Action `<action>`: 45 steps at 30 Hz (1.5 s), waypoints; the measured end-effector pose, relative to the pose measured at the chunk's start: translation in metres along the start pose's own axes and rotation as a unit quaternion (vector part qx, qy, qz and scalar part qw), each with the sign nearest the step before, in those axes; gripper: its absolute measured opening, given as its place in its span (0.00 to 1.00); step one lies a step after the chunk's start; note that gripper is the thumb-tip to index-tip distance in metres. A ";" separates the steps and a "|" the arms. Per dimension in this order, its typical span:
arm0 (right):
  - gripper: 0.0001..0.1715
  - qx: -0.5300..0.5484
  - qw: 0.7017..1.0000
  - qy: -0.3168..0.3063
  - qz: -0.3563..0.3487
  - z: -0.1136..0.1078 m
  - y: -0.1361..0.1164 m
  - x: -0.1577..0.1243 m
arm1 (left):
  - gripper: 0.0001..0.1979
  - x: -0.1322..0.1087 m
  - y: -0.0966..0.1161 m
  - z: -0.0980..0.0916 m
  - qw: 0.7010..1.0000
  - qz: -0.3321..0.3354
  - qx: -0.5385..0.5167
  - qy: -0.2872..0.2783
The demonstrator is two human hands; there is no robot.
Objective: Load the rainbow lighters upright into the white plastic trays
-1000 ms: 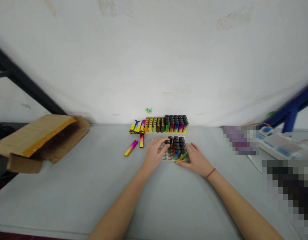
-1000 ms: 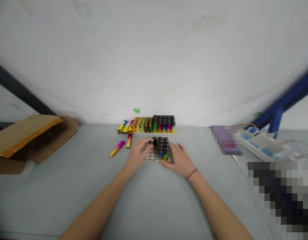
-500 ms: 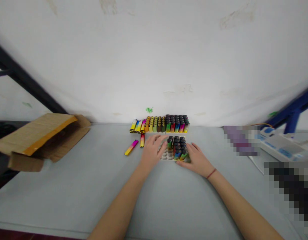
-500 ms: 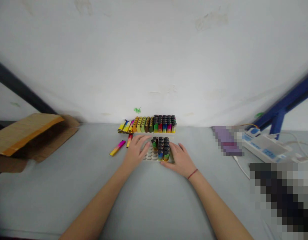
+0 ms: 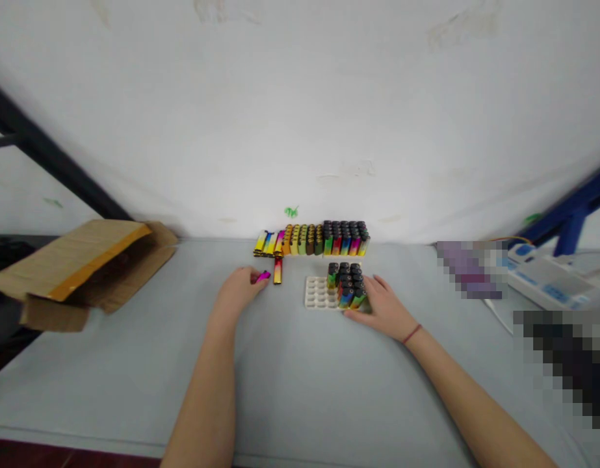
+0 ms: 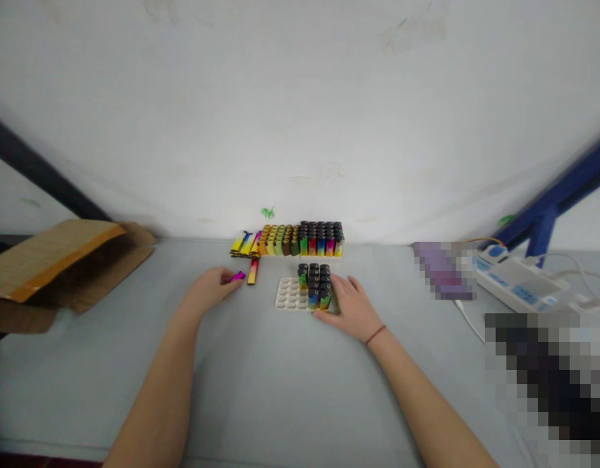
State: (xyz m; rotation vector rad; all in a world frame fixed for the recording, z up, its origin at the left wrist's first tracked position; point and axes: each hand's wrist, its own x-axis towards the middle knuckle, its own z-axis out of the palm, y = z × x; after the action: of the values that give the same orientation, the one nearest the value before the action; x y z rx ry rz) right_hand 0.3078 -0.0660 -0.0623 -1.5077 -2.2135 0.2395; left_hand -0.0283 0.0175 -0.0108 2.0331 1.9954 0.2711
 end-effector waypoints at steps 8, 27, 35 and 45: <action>0.46 -0.001 1.000 0.008 -0.004 0.002 0.002 -0.001 | 0.10 -0.004 0.012 -0.009 0.989 -0.022 -0.136 0.050; 0.46 -0.012 1.000 0.008 -0.010 0.003 0.004 -0.001 | 0.30 -0.015 0.082 0.018 0.726 -0.066 -0.684 -0.035; 0.46 -0.015 1.000 0.011 -0.013 0.003 0.005 -0.002 | 0.31 -0.016 0.084 0.026 0.696 -0.034 -0.717 -0.007; 0.45 -0.013 1.000 0.007 -0.009 0.002 0.004 -0.002 | 0.34 -0.018 0.089 0.040 0.740 -0.022 -0.671 -0.047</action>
State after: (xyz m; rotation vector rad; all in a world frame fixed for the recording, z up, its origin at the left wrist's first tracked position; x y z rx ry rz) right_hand 0.3102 -0.0657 -0.0663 -1.4975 -2.2279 0.1940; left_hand 0.0681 -0.0037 -0.0182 0.9610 1.0547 1.1456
